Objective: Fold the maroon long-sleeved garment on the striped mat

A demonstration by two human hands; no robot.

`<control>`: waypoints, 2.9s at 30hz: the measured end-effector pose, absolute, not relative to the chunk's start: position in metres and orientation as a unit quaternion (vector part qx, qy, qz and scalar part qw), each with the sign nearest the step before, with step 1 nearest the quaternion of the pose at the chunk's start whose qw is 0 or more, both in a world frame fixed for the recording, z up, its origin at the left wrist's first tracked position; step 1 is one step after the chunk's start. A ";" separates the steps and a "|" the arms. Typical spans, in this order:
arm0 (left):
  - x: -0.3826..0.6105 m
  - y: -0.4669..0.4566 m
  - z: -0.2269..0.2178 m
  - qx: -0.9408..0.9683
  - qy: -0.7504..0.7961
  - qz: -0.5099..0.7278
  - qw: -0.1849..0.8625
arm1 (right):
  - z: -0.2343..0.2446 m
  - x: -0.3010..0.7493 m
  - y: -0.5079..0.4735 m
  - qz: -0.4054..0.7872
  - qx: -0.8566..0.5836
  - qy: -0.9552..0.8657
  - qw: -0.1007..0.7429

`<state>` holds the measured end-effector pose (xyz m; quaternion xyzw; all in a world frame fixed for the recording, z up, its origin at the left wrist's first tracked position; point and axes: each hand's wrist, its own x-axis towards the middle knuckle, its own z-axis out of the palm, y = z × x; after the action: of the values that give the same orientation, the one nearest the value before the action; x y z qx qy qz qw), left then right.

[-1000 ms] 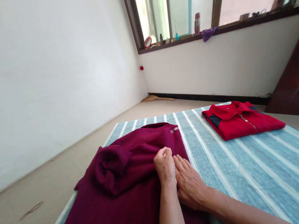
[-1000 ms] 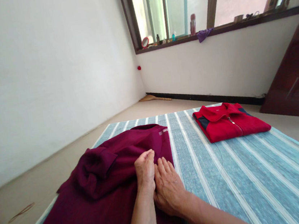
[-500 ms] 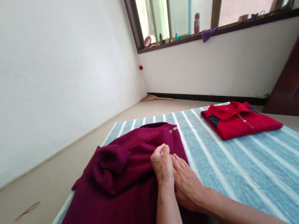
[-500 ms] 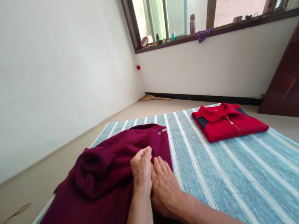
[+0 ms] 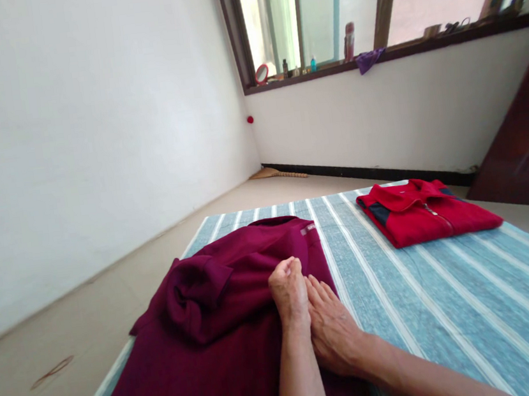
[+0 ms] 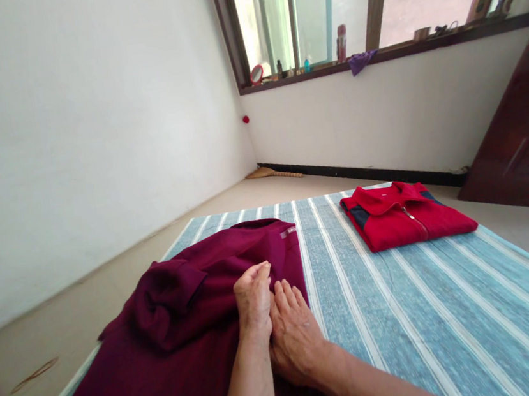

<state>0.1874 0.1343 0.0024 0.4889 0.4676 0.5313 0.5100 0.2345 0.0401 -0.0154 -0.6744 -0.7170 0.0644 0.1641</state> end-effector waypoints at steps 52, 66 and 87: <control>0.187 0.135 0.000 0.507 0.500 0.509 0.484 | -0.013 0.236 0.038 0.053 -0.667 -0.727 0.156; 0.187 0.138 -0.007 0.528 0.498 0.503 0.470 | -0.013 0.236 0.039 0.053 -0.665 -0.729 0.151; 0.185 0.132 0.009 0.519 0.486 0.515 0.480 | -0.005 0.235 0.039 0.046 -0.665 -0.726 0.171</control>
<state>0.1849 0.1323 0.0093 0.5187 0.4855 0.5149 0.4796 0.2351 0.0386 -0.0049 -0.6648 -0.7257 0.0463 0.1709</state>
